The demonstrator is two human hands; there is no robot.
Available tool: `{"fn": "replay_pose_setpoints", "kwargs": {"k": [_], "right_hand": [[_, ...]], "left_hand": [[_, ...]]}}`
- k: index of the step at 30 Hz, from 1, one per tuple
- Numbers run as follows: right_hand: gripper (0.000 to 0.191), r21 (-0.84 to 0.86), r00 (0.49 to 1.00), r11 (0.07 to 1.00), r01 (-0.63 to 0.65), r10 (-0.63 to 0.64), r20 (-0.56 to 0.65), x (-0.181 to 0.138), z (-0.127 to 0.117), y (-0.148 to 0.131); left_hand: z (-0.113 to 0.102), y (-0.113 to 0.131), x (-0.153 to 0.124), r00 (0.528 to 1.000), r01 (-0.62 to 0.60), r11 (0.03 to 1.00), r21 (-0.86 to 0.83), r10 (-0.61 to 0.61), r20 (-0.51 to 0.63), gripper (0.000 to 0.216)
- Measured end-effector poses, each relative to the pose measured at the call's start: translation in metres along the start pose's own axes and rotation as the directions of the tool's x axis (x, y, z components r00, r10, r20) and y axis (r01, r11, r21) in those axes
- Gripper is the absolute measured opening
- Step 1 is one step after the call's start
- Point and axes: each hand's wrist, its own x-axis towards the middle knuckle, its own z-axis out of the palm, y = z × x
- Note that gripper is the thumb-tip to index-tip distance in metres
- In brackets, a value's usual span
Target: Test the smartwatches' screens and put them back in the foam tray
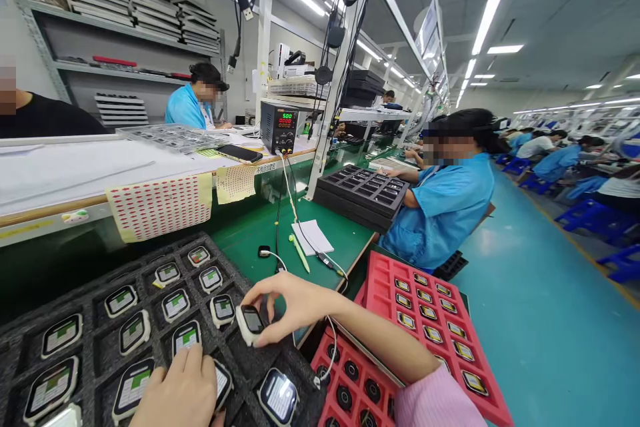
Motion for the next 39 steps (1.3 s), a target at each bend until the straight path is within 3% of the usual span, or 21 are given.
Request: {"fn": "replay_pose_setpoints", "kwargs": {"k": [4, 8, 12, 14, 17, 23, 27, 31, 39], "right_hand": [[0.071, 0.534, 0.994, 0.838, -0.110, 0.079, 0.080, 0.012, 0.002, 0.001], [0.071, 0.707, 0.999, 0.706, -0.041, 0.022, 0.035, 0.036, 0.016, -0.007], [0.071, 0.752, 0.998, 0.657, 0.055, -0.033, -0.044, 0.058, 0.031, -0.018], [0.069, 0.765, 0.994, 0.635, 0.108, -0.048, -0.100, 0.066, 0.035, -0.023], [0.065, 0.767, 0.994, 0.632, 0.112, -0.056, -0.098, 0.076, 0.039, -0.026], [0.066, 0.744, 0.997, 0.663, 0.079, -0.066, -0.047, 0.098, 0.047, -0.036], [0.057, 0.705, 0.988, 0.693, 0.149, -0.133, -0.078, 0.114, 0.053, -0.059], [0.035, 0.587, 0.977, 0.783, 0.207, -0.130, -0.172, 0.127, 0.063, -0.071], [0.026, 0.524, 0.980, 0.844, 0.111, -0.006, -0.199, 0.130, 0.076, -0.052]], "left_hand": [[0.004, -0.004, 0.003, 1.000, -0.011, 0.999, -0.052, 0.010, -0.019, 0.030], [0.006, -0.012, 0.003, 0.998, -0.032, 0.979, -0.199, 0.020, -0.063, 0.034], [0.012, -0.027, -0.009, 0.986, -0.074, 0.848, -0.525, -0.018, -0.168, 0.032], [0.013, -0.038, -0.020, 0.974, -0.093, 0.708, -0.700, -0.083, -0.213, 0.031], [0.004, -0.059, -0.038, 0.936, -0.058, 0.450, -0.891, -0.287, -0.206, 0.034], [-0.034, -0.100, -0.063, 0.858, -0.058, -0.029, -0.998, -0.513, -0.034, 0.044], [-0.040, -0.107, -0.069, 0.887, -0.119, -0.319, -0.940, -0.459, 0.044, 0.046], [-0.030, -0.109, -0.068, 0.902, -0.163, -0.416, -0.894, -0.431, 0.036, 0.048], [-0.023, -0.106, -0.067, 0.934, -0.255, -0.537, -0.804, -0.352, -0.060, 0.039]]}}
